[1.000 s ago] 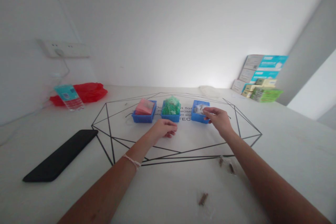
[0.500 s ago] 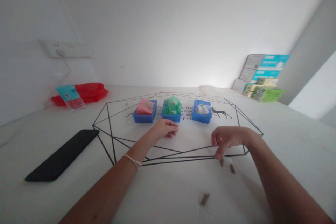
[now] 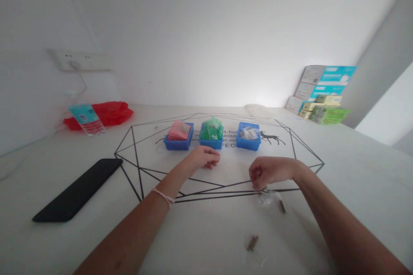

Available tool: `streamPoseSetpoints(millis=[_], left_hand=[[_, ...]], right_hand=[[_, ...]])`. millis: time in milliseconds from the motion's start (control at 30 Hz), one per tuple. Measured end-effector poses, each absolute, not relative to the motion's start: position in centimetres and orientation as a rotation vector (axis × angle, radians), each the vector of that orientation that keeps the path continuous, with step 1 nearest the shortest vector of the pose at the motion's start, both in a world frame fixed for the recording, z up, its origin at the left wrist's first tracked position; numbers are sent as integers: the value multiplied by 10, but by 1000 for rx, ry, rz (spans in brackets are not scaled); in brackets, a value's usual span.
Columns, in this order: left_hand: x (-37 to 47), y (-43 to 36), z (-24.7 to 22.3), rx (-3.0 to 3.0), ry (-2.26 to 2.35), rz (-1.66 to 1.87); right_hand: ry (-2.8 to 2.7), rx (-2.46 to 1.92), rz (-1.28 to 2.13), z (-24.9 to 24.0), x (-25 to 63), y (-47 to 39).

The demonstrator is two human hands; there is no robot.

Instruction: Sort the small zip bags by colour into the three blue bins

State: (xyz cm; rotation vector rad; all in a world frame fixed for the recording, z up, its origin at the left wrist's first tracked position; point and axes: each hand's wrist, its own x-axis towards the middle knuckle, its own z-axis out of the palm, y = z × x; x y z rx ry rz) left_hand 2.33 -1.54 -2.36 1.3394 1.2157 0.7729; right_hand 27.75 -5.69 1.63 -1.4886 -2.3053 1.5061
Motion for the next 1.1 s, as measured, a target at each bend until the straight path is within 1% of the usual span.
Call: streamPoseSetpoints(millis=[167, 300, 400, 500, 633, 767, 900, 1100], left_hand=[[23, -16, -22, 1435, 1121, 667], [24, -22, -16, 1429, 1048, 544], [24, -24, -15, 1405, 1020, 545], [23, -23, -17, 1348, 1021, 593], [24, -21, -19, 1275, 1061, 642], [24, -21, -15, 1215, 1102, 610], [24, -21, -13, 1177, 1113, 574], [22, -22, -17, 1245, 1134, 588]], right_hand=[[-1892, -1187, 1428, 4, 264, -43], [-1465, -1114, 1412, -15, 251, -32], [-1308, -1048, 1427, -24, 245, -28], [-1263, -1004, 1463, -26, 244, -29], [-1292, -1076, 1505, -25, 243, -32], [-1370, -1155, 1490, -26, 241, -33], [-1303, -1177, 1497, -28, 239, -32], [-1308, -1241, 1514, -25, 237, -35]])
